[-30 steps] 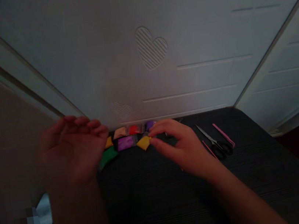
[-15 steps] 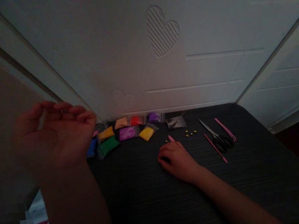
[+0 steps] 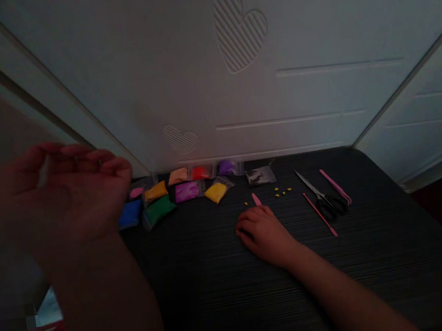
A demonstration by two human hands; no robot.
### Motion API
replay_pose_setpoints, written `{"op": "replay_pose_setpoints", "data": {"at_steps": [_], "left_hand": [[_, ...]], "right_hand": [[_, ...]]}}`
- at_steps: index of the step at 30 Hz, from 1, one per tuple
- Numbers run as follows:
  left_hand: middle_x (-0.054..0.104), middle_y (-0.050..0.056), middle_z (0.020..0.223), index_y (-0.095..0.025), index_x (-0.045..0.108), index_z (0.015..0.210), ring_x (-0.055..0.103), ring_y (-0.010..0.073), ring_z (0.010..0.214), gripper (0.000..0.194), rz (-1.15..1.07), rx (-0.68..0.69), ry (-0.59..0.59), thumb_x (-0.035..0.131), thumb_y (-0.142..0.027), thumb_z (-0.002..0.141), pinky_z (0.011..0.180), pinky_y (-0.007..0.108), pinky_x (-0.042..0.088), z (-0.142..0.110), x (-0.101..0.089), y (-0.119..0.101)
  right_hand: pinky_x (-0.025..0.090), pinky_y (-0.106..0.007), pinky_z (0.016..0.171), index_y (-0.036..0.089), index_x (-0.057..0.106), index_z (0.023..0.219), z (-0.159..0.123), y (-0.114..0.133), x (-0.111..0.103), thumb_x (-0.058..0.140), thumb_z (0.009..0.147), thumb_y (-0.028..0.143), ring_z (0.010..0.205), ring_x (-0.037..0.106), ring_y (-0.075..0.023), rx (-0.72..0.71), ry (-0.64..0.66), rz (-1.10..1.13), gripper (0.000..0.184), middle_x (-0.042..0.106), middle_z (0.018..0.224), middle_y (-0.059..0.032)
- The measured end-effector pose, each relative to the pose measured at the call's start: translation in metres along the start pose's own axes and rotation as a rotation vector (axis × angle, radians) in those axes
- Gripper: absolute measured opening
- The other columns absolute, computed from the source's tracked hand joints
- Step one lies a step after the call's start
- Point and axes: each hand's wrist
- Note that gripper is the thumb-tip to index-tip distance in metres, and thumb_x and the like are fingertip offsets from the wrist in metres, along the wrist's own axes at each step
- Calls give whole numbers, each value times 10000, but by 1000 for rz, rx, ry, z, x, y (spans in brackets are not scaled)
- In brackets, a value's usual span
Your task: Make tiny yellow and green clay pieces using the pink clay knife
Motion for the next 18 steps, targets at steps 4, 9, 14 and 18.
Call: {"op": "replay_pose_setpoints", "data": {"at_steps": [4, 9, 14, 18], "left_hand": [[499, -36, 637, -144, 484, 720, 477, 82, 602, 74, 15, 21, 18, 492, -192, 664, 552, 235, 388, -1, 0, -1], [489, -25, 658, -135, 512, 733, 480, 94, 628, 103, 129, 114, 94, 461, -218, 700, 568, 245, 396, -11, 10, -2], [540, 13, 787, -148, 578, 818, 518, 116, 711, 159, 740, 274, 165, 510, -260, 728, 653, 267, 413, -17, -3, 11], [564, 98, 1038, -157, 567, 1017, 506, 243, 955, 420, 1875, 222, 307, 596, -384, 665, 841, 374, 373, -7, -64, 26]], "right_hand": [[309, -362, 883, 237, 584, 970, -3, -2, -2, 452, 821, 261, 944, 483, -164, 6, -19, 2, 200, 582, 970, -19], [322, -360, 874, 233, 576, 996, -7, -8, -4, 457, 817, 247, 949, 488, -167, 23, -57, -2, 215, 587, 982, -22], [347, -355, 856, 215, 584, 980, -8, -18, -4, 451, 815, 225, 942, 502, -169, 29, -127, 1, 212, 595, 985, -33], [361, -359, 843, 216, 593, 950, -8, -23, -5, 465, 801, 214, 929, 520, -176, 16, -200, 11, 196, 611, 957, -32]]}}
Point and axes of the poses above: each hand's wrist, its own z-axis towards the middle knuckle, its own x-axis out of the palm, y = z × x
